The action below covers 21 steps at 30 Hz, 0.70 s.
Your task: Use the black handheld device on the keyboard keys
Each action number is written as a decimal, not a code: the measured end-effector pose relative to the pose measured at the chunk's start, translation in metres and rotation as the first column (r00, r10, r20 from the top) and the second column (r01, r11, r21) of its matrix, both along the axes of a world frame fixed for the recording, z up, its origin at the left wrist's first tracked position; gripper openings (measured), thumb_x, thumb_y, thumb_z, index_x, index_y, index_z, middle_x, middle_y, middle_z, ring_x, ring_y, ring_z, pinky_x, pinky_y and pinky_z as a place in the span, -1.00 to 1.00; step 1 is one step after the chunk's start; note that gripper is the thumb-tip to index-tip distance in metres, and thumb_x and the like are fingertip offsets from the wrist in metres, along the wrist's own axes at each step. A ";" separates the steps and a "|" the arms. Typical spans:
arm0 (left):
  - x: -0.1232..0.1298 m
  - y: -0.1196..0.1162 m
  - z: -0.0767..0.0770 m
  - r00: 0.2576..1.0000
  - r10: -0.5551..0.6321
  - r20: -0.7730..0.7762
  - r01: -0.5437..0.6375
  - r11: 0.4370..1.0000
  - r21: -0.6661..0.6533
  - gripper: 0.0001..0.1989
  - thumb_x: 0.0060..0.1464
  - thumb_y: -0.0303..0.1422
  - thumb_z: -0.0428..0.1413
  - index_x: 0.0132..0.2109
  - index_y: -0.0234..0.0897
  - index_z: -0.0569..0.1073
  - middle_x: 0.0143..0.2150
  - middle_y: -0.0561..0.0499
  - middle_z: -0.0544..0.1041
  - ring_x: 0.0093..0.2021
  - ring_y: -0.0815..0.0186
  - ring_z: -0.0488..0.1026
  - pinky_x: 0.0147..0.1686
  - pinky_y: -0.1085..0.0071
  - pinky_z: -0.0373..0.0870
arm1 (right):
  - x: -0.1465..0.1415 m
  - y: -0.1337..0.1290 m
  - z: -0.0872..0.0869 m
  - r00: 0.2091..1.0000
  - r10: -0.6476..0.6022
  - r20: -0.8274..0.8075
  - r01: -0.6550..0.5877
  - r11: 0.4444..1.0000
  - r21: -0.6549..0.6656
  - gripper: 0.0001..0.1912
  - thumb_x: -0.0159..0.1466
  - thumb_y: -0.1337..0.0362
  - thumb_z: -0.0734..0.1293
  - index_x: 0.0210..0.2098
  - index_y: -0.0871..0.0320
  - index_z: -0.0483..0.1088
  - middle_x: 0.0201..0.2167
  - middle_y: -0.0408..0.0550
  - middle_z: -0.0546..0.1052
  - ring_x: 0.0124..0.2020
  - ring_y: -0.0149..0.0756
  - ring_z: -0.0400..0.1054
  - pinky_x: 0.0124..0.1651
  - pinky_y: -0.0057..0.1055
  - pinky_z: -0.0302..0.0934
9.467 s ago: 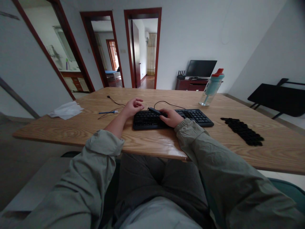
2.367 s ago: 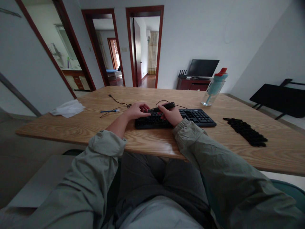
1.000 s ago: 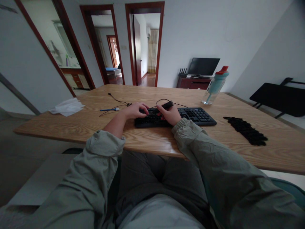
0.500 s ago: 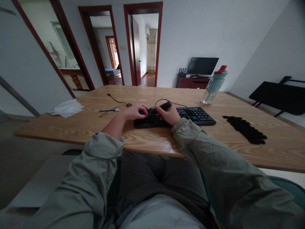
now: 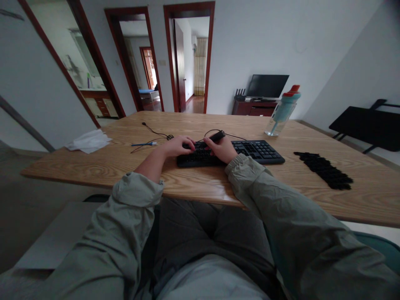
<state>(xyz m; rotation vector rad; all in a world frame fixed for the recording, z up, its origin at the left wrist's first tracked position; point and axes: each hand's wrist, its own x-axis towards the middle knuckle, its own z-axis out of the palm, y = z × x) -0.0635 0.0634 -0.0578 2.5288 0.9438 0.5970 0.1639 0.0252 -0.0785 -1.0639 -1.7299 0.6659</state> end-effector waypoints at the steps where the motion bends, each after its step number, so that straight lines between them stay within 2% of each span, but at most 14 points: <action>1: 0.000 0.000 0.000 1.000 0.000 0.001 0.000 1.000 0.000 -0.82 -0.05 -0.25 0.23 -0.29 -0.22 0.63 0.01 -0.08 0.54 0.01 0.17 0.46 0.13 0.24 0.31 | 0.000 0.000 0.000 1.000 0.001 0.006 -0.001 1.000 0.007 -0.58 0.22 -0.07 0.31 -0.29 0.22 0.45 -0.53 -0.07 0.53 -0.68 -0.44 0.29 -0.67 -0.53 0.13; 8: -0.002 0.003 -0.002 1.000 -0.007 0.012 0.007 1.000 -0.020 -0.84 -0.05 -0.27 0.25 -0.30 -0.21 0.64 0.02 -0.08 0.54 0.00 0.18 0.47 0.11 0.26 0.32 | 0.000 -0.006 -0.003 1.000 0.009 0.024 -0.010 0.999 0.033 -0.61 0.21 -0.06 0.33 -0.31 0.19 0.43 -0.52 -0.07 0.53 -0.66 -0.43 0.31 -0.65 -0.52 0.16; 15: -0.001 -0.002 0.001 1.000 -0.002 -0.005 0.002 1.000 -0.016 -0.86 -0.03 -0.31 0.24 -0.29 -0.22 0.64 0.01 -0.07 0.54 -0.02 0.21 0.48 0.10 0.29 0.32 | -0.001 0.001 -0.001 1.000 -0.008 0.028 0.008 1.000 0.024 -0.57 0.22 -0.08 0.30 -0.34 0.21 0.44 -0.53 -0.05 0.53 -0.66 -0.43 0.30 -0.62 -0.52 0.15; 21: -0.002 -0.001 -0.001 1.000 -0.017 0.000 0.017 0.999 -0.030 -0.87 -0.04 -0.32 0.24 -0.31 -0.22 0.64 0.02 -0.06 0.54 -0.02 0.22 0.47 0.10 0.31 0.32 | 0.000 -0.010 -0.002 0.998 0.014 0.069 -0.019 0.997 0.070 -0.60 0.23 -0.06 0.30 -0.31 0.19 0.41 -0.53 -0.09 0.51 -0.64 -0.43 0.30 -0.61 -0.51 0.14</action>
